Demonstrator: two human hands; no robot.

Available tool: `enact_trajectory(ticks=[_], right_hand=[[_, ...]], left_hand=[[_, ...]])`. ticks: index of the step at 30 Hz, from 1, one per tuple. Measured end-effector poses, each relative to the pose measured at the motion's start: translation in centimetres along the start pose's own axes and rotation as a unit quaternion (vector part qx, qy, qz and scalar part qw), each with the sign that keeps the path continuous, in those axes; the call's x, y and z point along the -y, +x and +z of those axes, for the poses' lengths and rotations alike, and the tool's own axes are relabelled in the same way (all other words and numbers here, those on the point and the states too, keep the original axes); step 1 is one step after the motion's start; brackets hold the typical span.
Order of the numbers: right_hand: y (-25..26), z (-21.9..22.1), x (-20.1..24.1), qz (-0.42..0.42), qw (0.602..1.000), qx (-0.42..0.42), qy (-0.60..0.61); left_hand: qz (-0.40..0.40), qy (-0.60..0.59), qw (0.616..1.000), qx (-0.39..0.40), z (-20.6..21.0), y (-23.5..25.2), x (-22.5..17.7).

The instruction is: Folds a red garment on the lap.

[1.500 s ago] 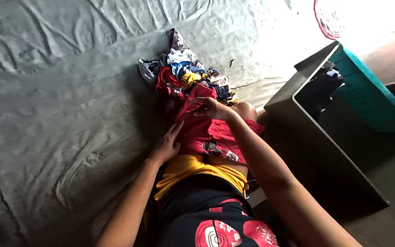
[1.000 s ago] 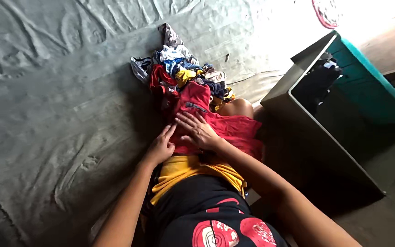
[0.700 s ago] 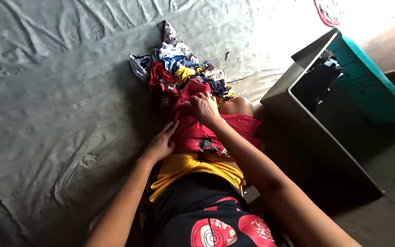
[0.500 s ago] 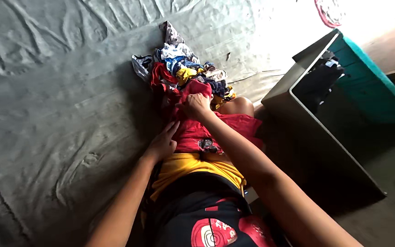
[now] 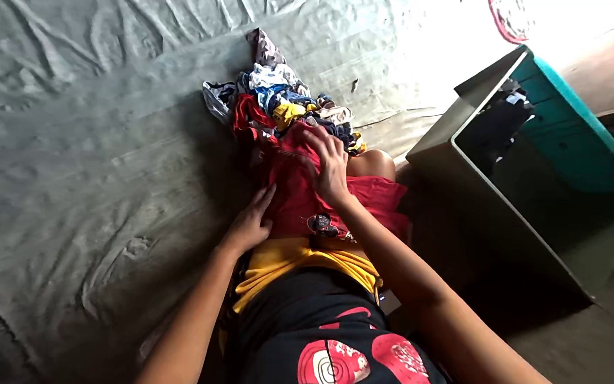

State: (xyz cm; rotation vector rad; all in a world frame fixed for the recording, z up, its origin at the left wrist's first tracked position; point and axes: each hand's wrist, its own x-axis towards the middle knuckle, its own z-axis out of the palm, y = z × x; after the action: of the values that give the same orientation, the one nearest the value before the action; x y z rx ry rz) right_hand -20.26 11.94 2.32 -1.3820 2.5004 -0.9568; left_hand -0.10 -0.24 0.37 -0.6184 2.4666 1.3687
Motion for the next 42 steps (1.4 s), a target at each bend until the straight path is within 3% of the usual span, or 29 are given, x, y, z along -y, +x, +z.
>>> enact_trajectory(ticks=[2,4,8,12,16,20,24,27,30,32,35,39,42], right_hand=[[-3.2,1.0,-0.6,-0.107,0.990,0.069,-0.055],[-5.6,1.6,-2.6,-0.105,0.979,0.155,-0.087],[-6.7,-1.4,-7.6,0.117,0.976,0.153,-0.098],[-6.1,-4.4,-6.6,0.220,0.974,0.058,0.015],[-4.0,-3.6,-3.7,0.333,0.889,0.161,0.271],[-2.6,-0.4,-4.0,0.315,0.874,0.152,0.337],[-4.3,-1.2,-2.3,0.179,0.896,0.083,0.397],[-6.6,-0.9,-2.4,0.063,0.951,0.121,0.278],[-8.0,-2.0,-3.6,0.050,0.982,0.137,0.121],[-8.6,-4.4,-5.8,0.104,0.991,0.079,0.009],[-9.8,-8.6,-10.1,0.261,0.963,0.013,-0.062],[-11.4,-11.2,-13.5,0.507,0.849,0.046,0.143],[-12.2,-12.1,-15.1,0.552,0.803,0.059,0.219]], left_hand=[[0.013,0.005,1.000,-0.016,0.3,0.0,0.5],[0.023,0.024,0.999,-0.025,0.4,0.0,0.8],[0.011,0.022,1.000,-0.002,-0.5,0.2,0.1],[-0.025,-0.100,0.994,-0.048,-1.8,1.9,-0.6],[-0.109,-0.201,0.973,-0.042,-3.8,5.6,-2.4],[-0.085,-0.201,0.976,-0.001,-5.5,7.2,-3.8],[0.063,-0.157,0.983,-0.071,-6.3,4.6,-2.7],[0.067,-0.042,0.993,-0.091,-5.7,2.8,-0.5],[-0.004,0.052,0.996,-0.066,-5.6,2.5,-0.1],[-0.020,0.054,0.993,-0.108,-5.7,3.4,-0.6],[-0.057,-0.056,0.983,-0.165,-5.5,7.4,-2.1],[-0.163,-0.270,0.945,-0.089,-4.2,13.7,-3.2],[-0.174,-0.296,0.939,-0.031,-4.3,15.4,-3.2]])
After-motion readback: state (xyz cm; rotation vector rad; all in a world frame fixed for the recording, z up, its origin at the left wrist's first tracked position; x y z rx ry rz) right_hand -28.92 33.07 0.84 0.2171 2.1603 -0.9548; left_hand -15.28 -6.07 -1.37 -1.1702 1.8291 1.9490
